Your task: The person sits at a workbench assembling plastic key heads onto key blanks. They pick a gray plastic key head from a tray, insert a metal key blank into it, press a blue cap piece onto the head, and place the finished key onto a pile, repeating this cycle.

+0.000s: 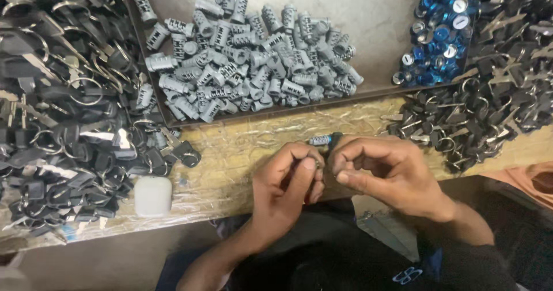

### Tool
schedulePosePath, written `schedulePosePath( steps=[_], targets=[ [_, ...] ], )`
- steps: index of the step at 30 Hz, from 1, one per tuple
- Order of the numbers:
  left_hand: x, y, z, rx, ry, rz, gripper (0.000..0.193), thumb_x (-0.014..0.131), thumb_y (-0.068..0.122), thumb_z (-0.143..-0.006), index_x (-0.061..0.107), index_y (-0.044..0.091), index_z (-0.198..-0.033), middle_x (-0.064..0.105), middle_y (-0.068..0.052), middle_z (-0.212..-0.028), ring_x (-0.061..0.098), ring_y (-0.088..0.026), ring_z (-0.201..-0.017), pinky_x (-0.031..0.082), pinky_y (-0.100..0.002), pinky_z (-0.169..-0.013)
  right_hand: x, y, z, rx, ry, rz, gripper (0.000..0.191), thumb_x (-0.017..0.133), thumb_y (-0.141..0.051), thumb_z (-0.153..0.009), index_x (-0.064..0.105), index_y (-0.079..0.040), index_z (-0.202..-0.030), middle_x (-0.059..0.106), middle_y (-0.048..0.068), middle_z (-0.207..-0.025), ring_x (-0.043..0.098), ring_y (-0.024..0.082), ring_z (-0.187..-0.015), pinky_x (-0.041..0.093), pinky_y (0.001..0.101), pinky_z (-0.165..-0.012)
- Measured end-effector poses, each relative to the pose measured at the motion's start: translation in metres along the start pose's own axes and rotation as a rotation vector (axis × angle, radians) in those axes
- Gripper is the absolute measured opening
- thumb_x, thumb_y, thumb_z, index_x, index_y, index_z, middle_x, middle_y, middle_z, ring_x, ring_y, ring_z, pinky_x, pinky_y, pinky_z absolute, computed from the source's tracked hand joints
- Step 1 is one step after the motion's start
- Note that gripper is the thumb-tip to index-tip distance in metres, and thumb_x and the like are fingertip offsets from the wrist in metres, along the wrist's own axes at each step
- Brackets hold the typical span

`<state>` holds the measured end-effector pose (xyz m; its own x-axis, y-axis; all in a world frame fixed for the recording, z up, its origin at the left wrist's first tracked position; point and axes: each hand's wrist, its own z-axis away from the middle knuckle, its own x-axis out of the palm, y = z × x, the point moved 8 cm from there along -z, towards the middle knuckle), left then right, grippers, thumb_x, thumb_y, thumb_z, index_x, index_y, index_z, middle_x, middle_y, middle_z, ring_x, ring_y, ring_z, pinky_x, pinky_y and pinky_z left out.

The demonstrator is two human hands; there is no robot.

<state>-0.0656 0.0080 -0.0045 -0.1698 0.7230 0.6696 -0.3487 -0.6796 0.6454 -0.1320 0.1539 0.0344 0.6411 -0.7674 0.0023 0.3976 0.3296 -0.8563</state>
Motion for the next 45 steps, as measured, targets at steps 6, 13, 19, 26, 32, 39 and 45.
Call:
schedulePosePath(
  steps=[6,13,19,26,32,39,45],
  targets=[
    [0.004,0.009,0.002,-0.023,0.027,-0.190,0.007,0.067,-0.001,-0.101,0.070,-0.007,-0.101,0.066,-0.005,-0.075,0.058,-0.007,-0.055,0.041,-0.023,-0.045,0.004,0.027,0.004,0.125,0.049,-0.203,0.015,0.072,-0.008,-0.094,0.072,0.004,-0.102,0.069,0.002,-0.095,0.059,0.005,-0.080,0.047,0.0220,-0.064],
    [0.003,-0.003,0.007,-0.050,0.076,-0.210,0.008,0.069,0.002,-0.099,0.072,-0.005,-0.099,0.069,-0.006,-0.077,0.060,-0.007,-0.055,0.043,-0.023,-0.044,0.003,0.026,0.009,0.100,-0.004,-0.179,0.015,0.072,-0.010,-0.096,0.072,0.004,-0.101,0.067,0.000,-0.091,0.057,0.004,-0.081,0.047,0.0216,-0.067],
    [0.011,0.009,0.002,0.107,0.091,-0.384,0.006,0.070,0.002,-0.101,0.072,-0.004,-0.099,0.068,-0.005,-0.077,0.059,-0.006,-0.056,0.045,-0.023,-0.048,0.001,0.023,0.006,0.036,0.102,-0.149,0.013,0.071,-0.007,-0.094,0.070,0.003,-0.102,0.069,0.001,-0.096,0.060,0.004,-0.084,0.049,0.0226,-0.070],
    [0.017,0.047,0.007,0.480,0.163,-0.993,0.005,0.071,0.005,-0.097,0.068,0.001,-0.098,0.070,-0.007,-0.085,0.067,-0.013,-0.067,0.050,-0.027,-0.060,0.009,-0.025,-0.009,-0.276,0.296,0.519,0.011,0.075,-0.003,-0.088,0.073,0.000,-0.098,0.075,0.007,-0.092,0.071,0.014,-0.078,0.054,0.0248,-0.068],
    [-0.027,0.003,-0.006,0.014,0.166,-0.329,0.007,0.070,0.004,-0.101,0.072,-0.001,-0.097,0.057,-0.007,-0.070,0.043,-0.009,-0.058,0.032,-0.026,-0.052,-0.007,-0.109,-0.074,-0.739,0.160,0.997,0.013,0.077,-0.008,-0.094,0.080,-0.007,-0.107,0.076,0.008,-0.096,0.071,0.011,-0.070,0.051,0.0235,-0.055],
    [-0.021,0.022,0.001,0.444,0.228,-0.646,0.005,0.069,0.005,-0.099,0.068,-0.001,-0.100,0.061,-0.007,-0.079,0.056,-0.012,-0.062,0.043,-0.027,-0.057,0.041,-0.153,-0.211,-1.060,-0.009,1.319,0.025,0.074,0.000,-0.100,0.076,-0.004,-0.124,0.069,0.012,-0.092,0.066,0.029,-0.081,0.051,0.0398,-0.070],
    [-0.021,0.022,-0.005,0.403,0.210,-0.516,0.006,0.069,0.004,-0.100,0.066,-0.001,-0.102,0.066,-0.009,-0.085,0.062,-0.014,-0.065,0.049,-0.028,-0.057,0.068,-0.164,-0.229,-1.030,0.011,1.299,0.011,0.074,0.002,-0.096,0.071,0.000,-0.107,0.068,0.014,-0.097,0.067,0.033,-0.089,0.052,0.0420,-0.078]
  ],
)
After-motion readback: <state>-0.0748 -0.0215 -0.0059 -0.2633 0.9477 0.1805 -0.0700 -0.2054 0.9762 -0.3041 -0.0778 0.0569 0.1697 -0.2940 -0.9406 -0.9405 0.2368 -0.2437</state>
